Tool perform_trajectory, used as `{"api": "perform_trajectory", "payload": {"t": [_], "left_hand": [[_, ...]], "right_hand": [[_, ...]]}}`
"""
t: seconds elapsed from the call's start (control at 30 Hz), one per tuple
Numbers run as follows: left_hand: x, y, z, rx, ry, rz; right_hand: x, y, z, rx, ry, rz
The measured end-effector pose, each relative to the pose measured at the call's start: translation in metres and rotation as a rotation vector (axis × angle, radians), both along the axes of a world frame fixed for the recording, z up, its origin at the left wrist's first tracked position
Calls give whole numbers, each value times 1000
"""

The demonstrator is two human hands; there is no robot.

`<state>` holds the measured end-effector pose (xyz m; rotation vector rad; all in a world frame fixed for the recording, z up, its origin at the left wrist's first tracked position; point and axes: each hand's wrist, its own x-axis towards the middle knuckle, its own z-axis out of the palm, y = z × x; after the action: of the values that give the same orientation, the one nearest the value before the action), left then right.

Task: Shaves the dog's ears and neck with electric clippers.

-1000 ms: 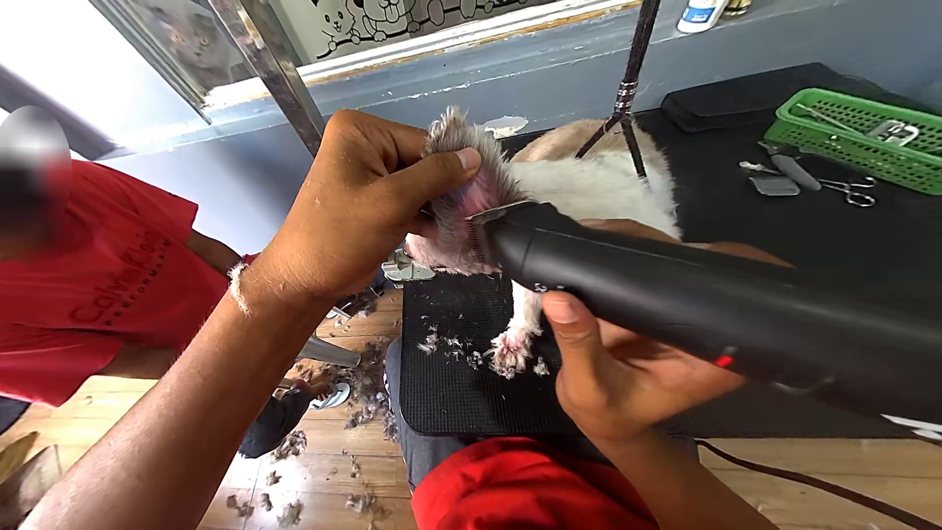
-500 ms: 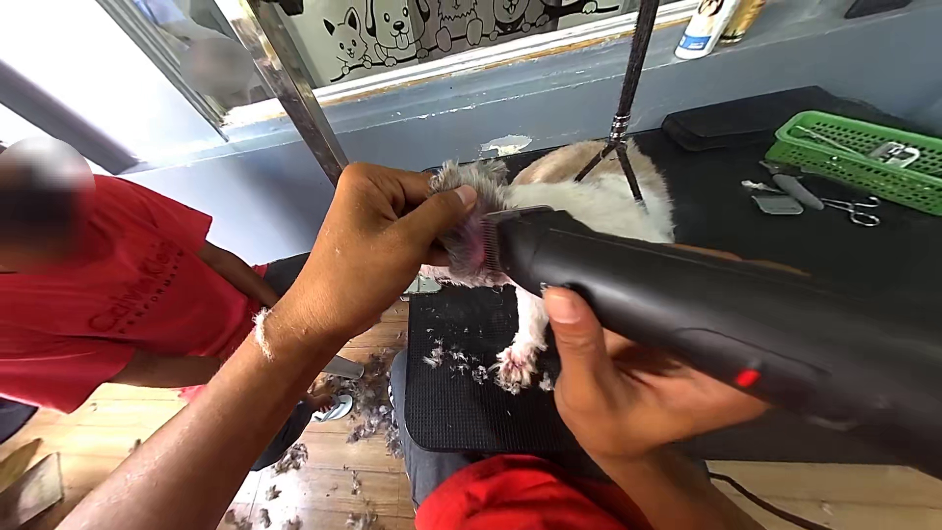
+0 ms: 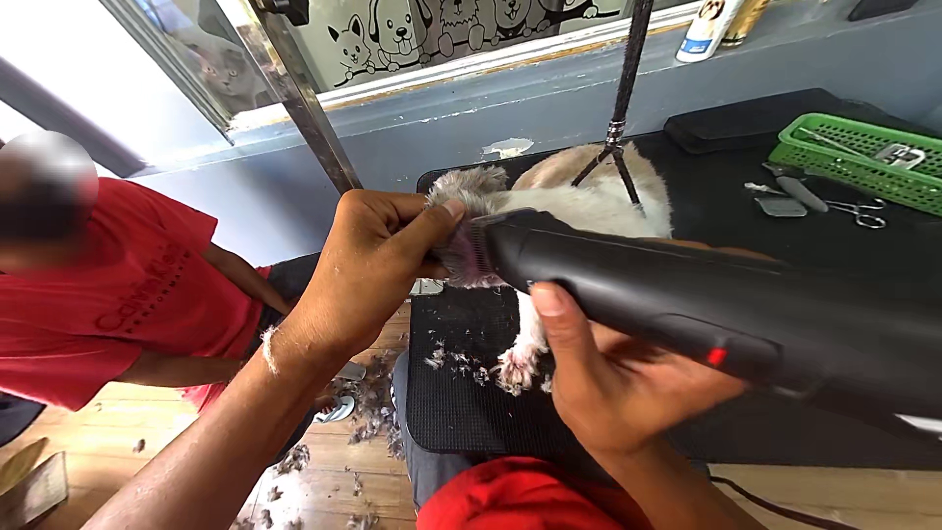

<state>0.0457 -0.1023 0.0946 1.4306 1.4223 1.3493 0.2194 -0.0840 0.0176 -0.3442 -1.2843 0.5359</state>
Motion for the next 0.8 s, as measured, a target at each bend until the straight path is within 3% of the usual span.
{"api": "perform_trajectory", "payload": {"t": [0.2, 0.4, 0.57, 0.63, 0.8], "left_hand": [[-1, -1, -9, 7, -15, 35], [2, -8, -15, -7, -148, 50], [6, -12, -24, 24, -156, 104], [7, -14, -26, 32, -199, 113], [13, -18, -35, 55, -311, 150]], "right_hand": [[-9, -3, -8, 4, -66, 188], [-2, -2, -3, -6, -45, -23], [-10, -7, -8, -78, -6, 203], [-5, -10, -10, -171, 111, 260], [-3, -4, -11, -320, 333, 74]]}}
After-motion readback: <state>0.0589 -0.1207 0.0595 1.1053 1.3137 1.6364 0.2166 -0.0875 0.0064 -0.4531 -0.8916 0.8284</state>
